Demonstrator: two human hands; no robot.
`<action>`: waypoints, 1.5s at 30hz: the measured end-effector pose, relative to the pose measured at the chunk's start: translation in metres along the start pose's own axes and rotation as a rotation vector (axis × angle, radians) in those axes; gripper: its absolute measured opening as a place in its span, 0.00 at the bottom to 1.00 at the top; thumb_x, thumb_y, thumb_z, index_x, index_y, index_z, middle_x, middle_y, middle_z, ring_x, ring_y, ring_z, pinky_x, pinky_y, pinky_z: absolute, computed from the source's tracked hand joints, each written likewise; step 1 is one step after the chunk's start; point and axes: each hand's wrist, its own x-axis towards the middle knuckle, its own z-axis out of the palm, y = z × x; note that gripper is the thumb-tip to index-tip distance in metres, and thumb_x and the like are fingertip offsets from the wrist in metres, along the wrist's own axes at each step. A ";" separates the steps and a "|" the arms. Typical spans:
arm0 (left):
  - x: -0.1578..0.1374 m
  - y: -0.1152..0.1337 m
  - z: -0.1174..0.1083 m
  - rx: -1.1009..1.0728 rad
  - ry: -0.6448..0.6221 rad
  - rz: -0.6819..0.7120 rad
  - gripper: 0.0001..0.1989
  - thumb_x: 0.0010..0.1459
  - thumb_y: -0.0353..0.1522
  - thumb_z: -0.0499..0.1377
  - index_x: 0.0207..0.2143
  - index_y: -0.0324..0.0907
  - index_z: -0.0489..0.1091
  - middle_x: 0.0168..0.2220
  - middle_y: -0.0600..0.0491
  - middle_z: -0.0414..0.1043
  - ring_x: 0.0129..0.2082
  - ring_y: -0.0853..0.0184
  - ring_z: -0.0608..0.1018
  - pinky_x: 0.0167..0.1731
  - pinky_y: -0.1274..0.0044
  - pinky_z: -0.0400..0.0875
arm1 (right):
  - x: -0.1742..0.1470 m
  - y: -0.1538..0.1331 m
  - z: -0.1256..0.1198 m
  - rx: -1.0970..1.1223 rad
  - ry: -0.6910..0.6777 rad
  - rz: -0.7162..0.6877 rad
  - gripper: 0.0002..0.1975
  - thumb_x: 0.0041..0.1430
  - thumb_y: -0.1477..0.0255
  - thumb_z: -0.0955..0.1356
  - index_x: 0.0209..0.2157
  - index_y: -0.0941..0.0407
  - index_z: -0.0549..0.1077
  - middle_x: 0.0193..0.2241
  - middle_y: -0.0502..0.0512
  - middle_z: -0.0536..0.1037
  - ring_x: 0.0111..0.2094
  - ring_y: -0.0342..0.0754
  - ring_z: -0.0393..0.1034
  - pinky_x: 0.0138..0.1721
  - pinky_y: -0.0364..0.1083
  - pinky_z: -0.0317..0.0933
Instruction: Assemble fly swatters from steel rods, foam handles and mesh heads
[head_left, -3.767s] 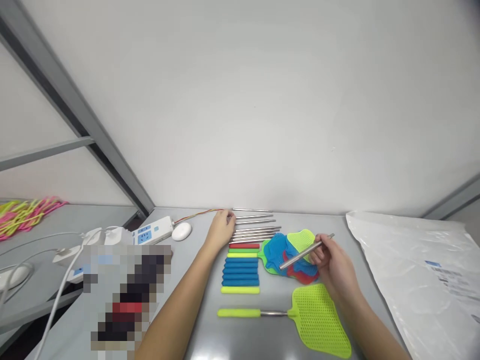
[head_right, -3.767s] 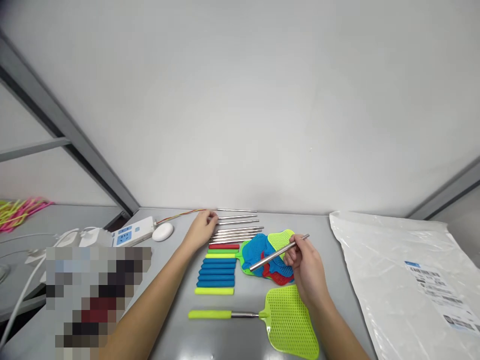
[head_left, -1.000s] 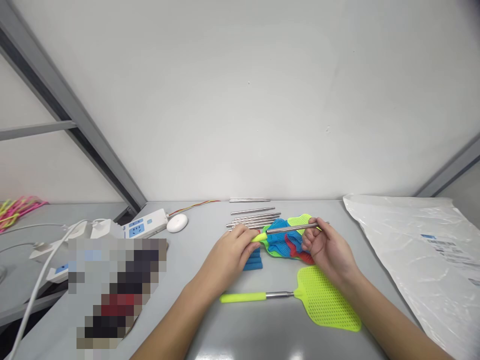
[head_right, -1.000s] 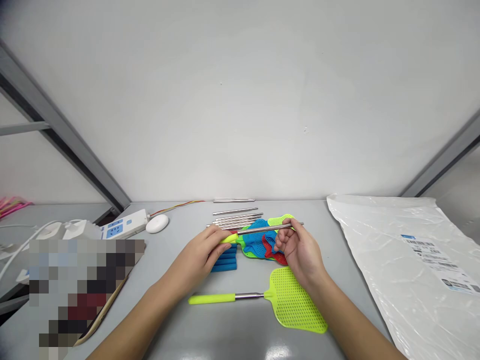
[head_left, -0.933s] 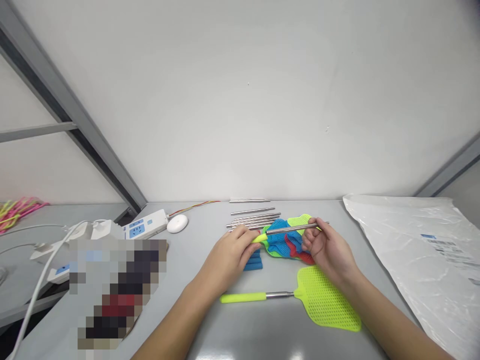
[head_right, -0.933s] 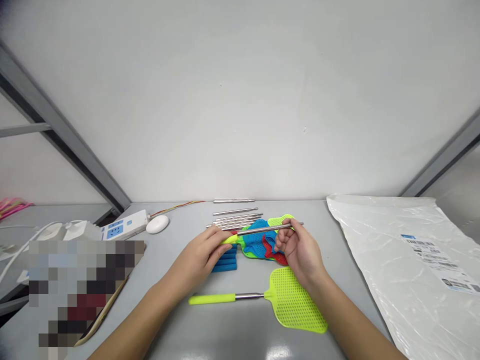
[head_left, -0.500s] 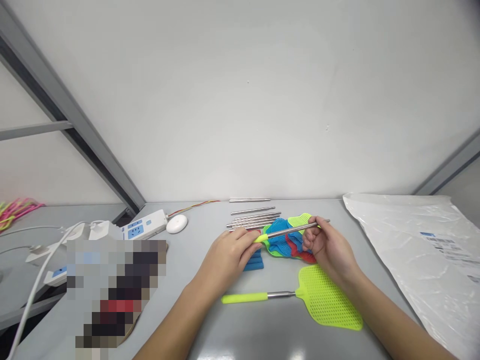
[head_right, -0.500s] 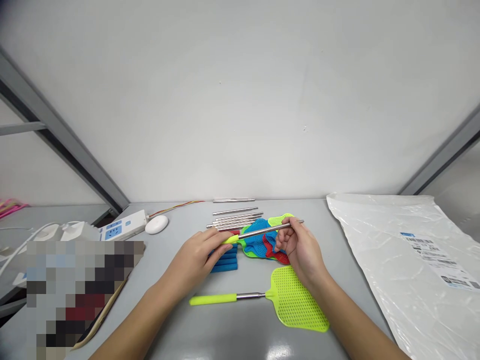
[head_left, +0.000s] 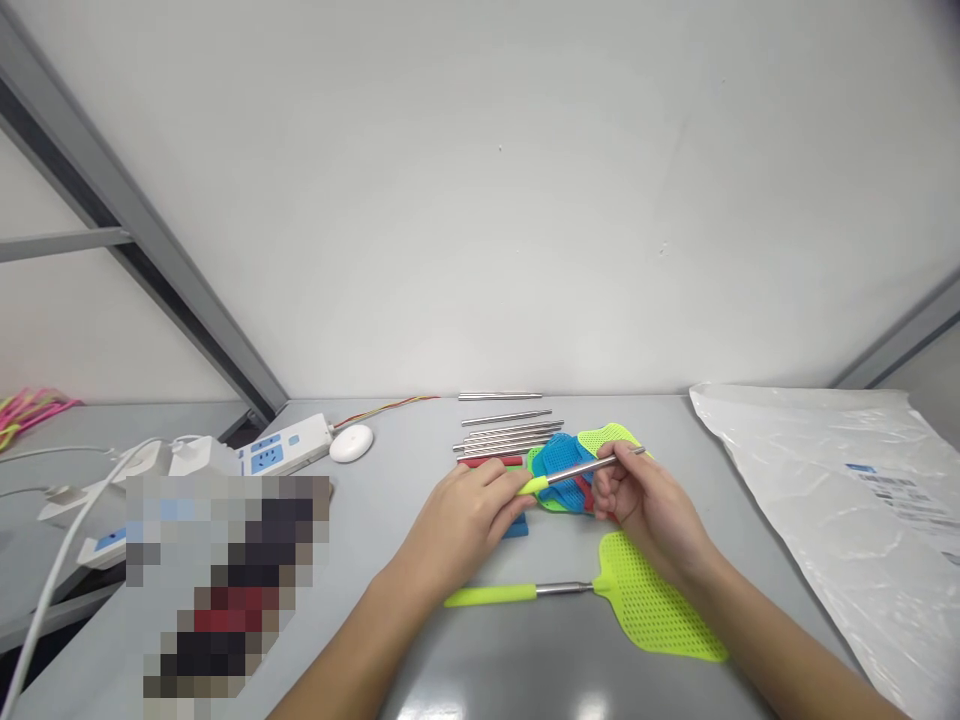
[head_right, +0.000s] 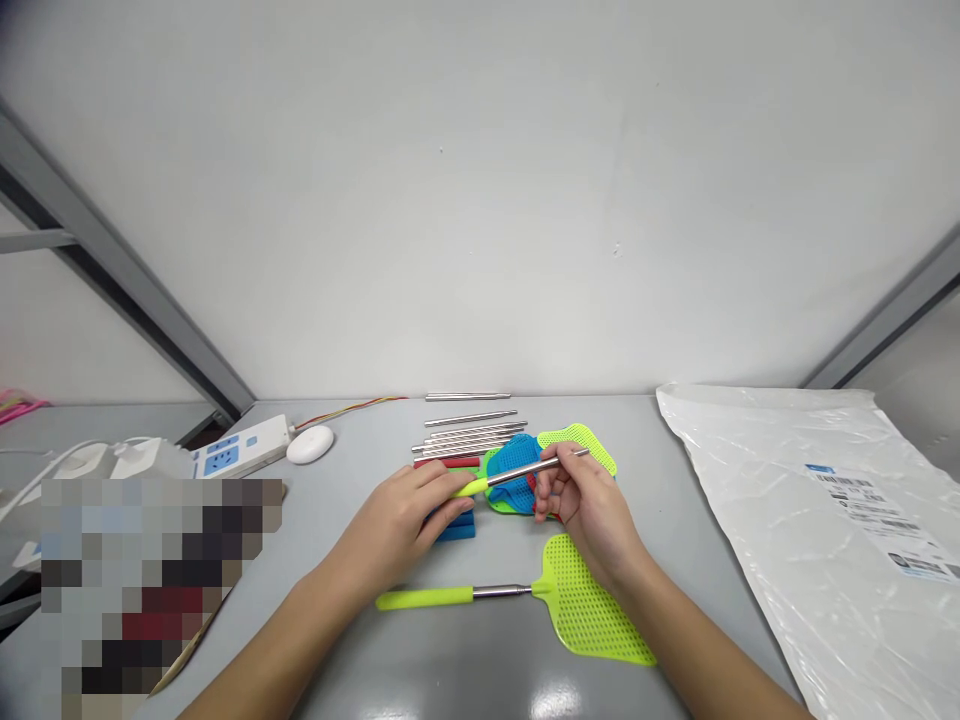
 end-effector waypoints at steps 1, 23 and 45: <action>0.000 0.001 0.000 0.003 -0.002 0.004 0.14 0.67 0.38 0.48 0.49 0.47 0.69 0.36 0.52 0.71 0.34 0.66 0.72 0.35 0.74 0.66 | 0.000 0.001 0.001 -0.009 -0.012 -0.001 0.13 0.58 0.58 0.67 0.34 0.54 0.71 0.20 0.48 0.68 0.22 0.43 0.62 0.24 0.44 0.61; 0.004 0.001 -0.015 -0.666 0.451 -0.458 0.16 0.63 0.45 0.52 0.39 0.43 0.72 0.32 0.53 0.73 0.33 0.67 0.74 0.37 0.76 0.67 | -0.008 -0.002 -0.001 -0.608 -0.255 0.033 0.16 0.60 0.56 0.66 0.39 0.54 0.70 0.21 0.44 0.65 0.23 0.40 0.59 0.26 0.42 0.54; 0.003 -0.027 -0.030 -1.771 0.398 -0.558 0.36 0.58 0.59 0.38 0.42 0.41 0.71 0.39 0.45 0.72 0.40 0.62 0.73 0.40 0.71 0.72 | -0.024 0.008 0.007 -1.305 -0.469 -0.166 0.17 0.67 0.59 0.56 0.48 0.48 0.71 0.40 0.51 0.78 0.38 0.48 0.71 0.37 0.45 0.61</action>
